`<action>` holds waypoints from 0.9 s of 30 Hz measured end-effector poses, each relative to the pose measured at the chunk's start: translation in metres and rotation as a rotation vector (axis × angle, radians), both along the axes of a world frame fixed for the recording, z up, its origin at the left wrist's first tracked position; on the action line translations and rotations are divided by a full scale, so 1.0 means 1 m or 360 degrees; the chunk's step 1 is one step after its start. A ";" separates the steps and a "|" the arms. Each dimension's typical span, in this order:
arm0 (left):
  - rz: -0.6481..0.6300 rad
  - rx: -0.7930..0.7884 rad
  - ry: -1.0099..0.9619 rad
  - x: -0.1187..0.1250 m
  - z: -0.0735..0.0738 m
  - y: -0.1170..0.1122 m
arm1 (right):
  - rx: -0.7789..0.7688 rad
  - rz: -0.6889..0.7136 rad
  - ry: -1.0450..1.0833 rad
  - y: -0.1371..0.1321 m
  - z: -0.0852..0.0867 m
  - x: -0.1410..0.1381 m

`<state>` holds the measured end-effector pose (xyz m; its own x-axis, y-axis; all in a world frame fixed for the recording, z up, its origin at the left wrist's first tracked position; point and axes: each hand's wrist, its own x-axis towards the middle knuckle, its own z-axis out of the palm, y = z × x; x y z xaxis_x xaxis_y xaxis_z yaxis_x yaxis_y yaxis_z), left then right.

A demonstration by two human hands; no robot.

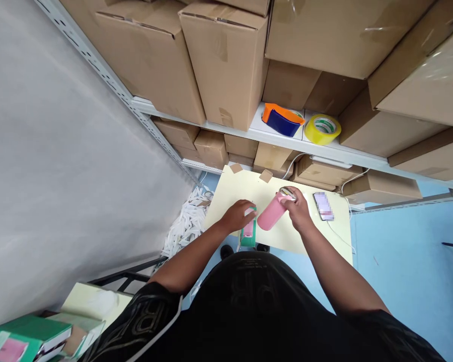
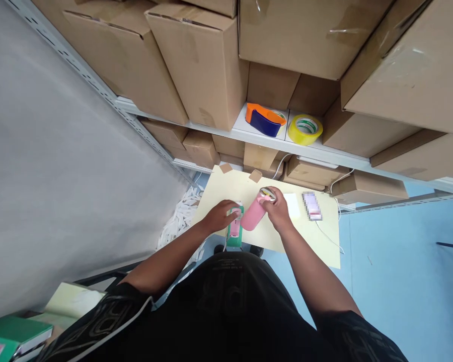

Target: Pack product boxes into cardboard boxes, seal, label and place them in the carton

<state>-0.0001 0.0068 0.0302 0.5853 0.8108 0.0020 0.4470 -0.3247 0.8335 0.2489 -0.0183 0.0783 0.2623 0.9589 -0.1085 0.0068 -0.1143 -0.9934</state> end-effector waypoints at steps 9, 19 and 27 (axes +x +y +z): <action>-0.0821 0.0515 0.0841 -0.057 -0.106 -0.066 | -0.0096 -0.0360 -0.0149 -0.016 -0.023 0.038; -0.0572 0.0439 0.0933 -0.016 -0.129 -0.065 | -0.0160 -0.0271 -0.0209 -0.026 -0.032 0.040; -0.0420 0.0263 0.0864 -0.021 -0.119 -0.060 | -0.0176 -0.0253 -0.0190 -0.037 -0.033 0.041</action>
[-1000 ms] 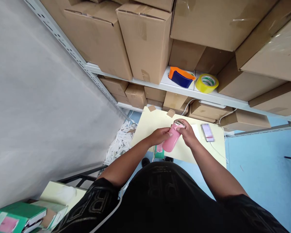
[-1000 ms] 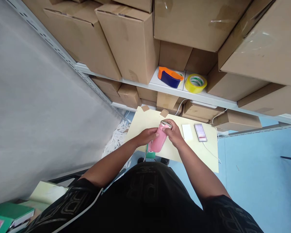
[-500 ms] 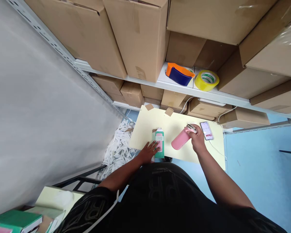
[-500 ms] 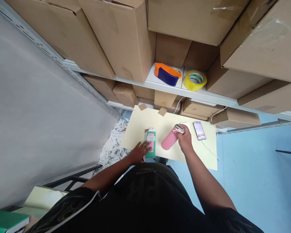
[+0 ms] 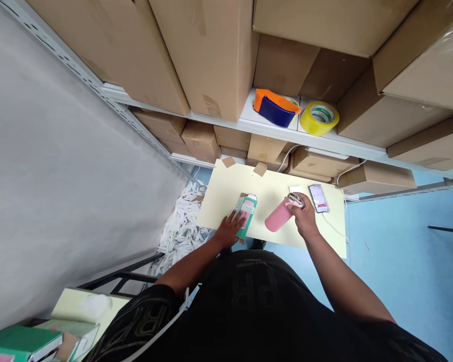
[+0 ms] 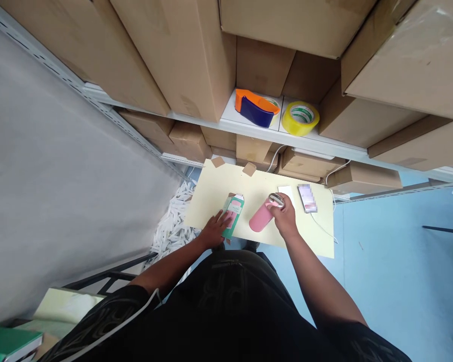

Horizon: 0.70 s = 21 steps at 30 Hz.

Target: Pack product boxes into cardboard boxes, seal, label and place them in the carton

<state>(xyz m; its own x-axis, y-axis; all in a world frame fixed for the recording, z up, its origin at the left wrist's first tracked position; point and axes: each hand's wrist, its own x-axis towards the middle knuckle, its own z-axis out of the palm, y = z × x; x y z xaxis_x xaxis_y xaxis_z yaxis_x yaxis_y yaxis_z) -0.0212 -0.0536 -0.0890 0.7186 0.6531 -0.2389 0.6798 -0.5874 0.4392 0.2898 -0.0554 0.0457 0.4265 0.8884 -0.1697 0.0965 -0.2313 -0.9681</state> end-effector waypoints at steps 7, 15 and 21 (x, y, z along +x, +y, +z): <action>0.0511 -0.0079 -0.0107 0.014 0.036 0.013 | 0.0050 0.0006 0.0175 -0.009 0.010 -0.008; 0.0776 -0.0408 -0.0232 0.043 0.088 0.056 | 0.0050 0.0241 0.0547 -0.017 0.035 -0.039; 0.0917 -0.0671 -0.0163 0.049 0.109 0.069 | 0.0216 0.0132 0.0410 -0.015 0.029 -0.053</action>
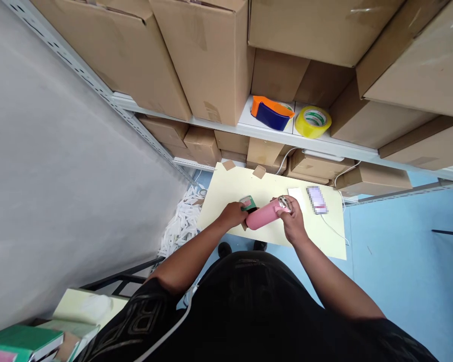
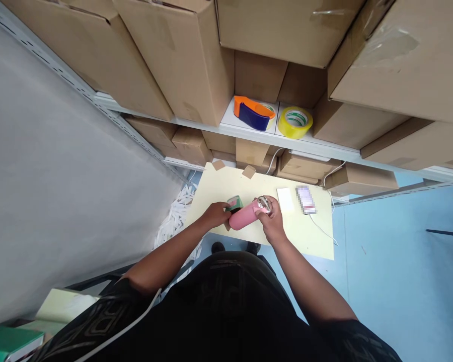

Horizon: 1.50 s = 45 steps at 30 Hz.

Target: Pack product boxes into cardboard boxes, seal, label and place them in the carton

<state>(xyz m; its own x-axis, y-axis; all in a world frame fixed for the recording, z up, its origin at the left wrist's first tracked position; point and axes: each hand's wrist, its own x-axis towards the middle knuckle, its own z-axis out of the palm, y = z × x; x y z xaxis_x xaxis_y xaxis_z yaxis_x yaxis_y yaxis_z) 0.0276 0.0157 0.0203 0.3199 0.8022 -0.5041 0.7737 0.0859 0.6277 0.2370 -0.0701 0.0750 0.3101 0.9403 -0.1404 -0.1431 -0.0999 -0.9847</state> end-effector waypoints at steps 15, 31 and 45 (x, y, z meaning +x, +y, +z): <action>-0.0284 -0.0050 -0.0052 -0.003 0.009 0.010 | 0.0235 0.0300 -0.1010 -0.007 -0.037 -0.020; 0.0138 -0.0223 -0.0364 0.001 -0.009 -0.011 | -0.0041 0.0529 -0.0868 -0.002 -0.098 -0.001; -0.0062 -0.0080 -0.0990 -0.017 -0.037 -0.011 | 0.0063 0.0725 -0.0833 -0.018 -0.108 0.001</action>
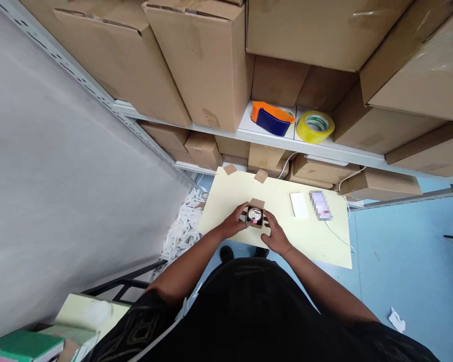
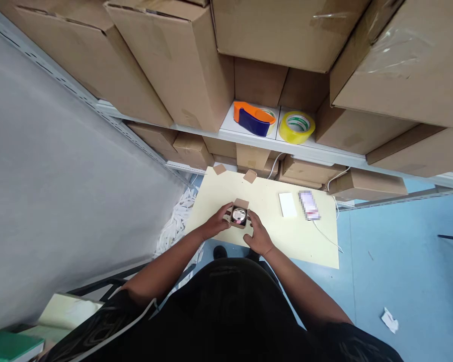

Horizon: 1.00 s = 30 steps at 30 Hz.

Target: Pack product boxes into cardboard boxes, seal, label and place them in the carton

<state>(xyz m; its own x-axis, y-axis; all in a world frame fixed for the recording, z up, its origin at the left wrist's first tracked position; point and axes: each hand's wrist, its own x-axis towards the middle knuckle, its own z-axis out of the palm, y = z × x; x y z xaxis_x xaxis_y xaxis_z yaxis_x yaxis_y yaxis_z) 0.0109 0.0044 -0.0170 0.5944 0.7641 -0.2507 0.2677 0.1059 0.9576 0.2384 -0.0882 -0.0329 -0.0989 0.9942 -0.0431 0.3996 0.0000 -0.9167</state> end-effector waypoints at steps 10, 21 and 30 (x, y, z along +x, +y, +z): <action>-0.0014 0.0569 0.0295 0.000 0.005 -0.013 | -0.0178 -0.0362 0.0036 0.027 -0.007 -0.012; 0.0030 0.1206 0.0516 0.003 -0.013 -0.035 | -0.0341 -0.0589 -0.0011 0.013 -0.001 -0.015; 0.0393 0.0417 0.0227 0.007 -0.021 -0.028 | -0.0515 -0.0696 -0.0013 0.040 -0.024 -0.027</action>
<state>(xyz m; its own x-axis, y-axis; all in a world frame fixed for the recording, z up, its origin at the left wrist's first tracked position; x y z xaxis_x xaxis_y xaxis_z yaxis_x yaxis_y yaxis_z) 0.0179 -0.0233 -0.0384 0.3579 0.9289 -0.0950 0.3973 -0.0594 0.9158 0.2113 -0.0477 -0.0571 0.3227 0.8783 -0.3527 0.3059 -0.4494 -0.8393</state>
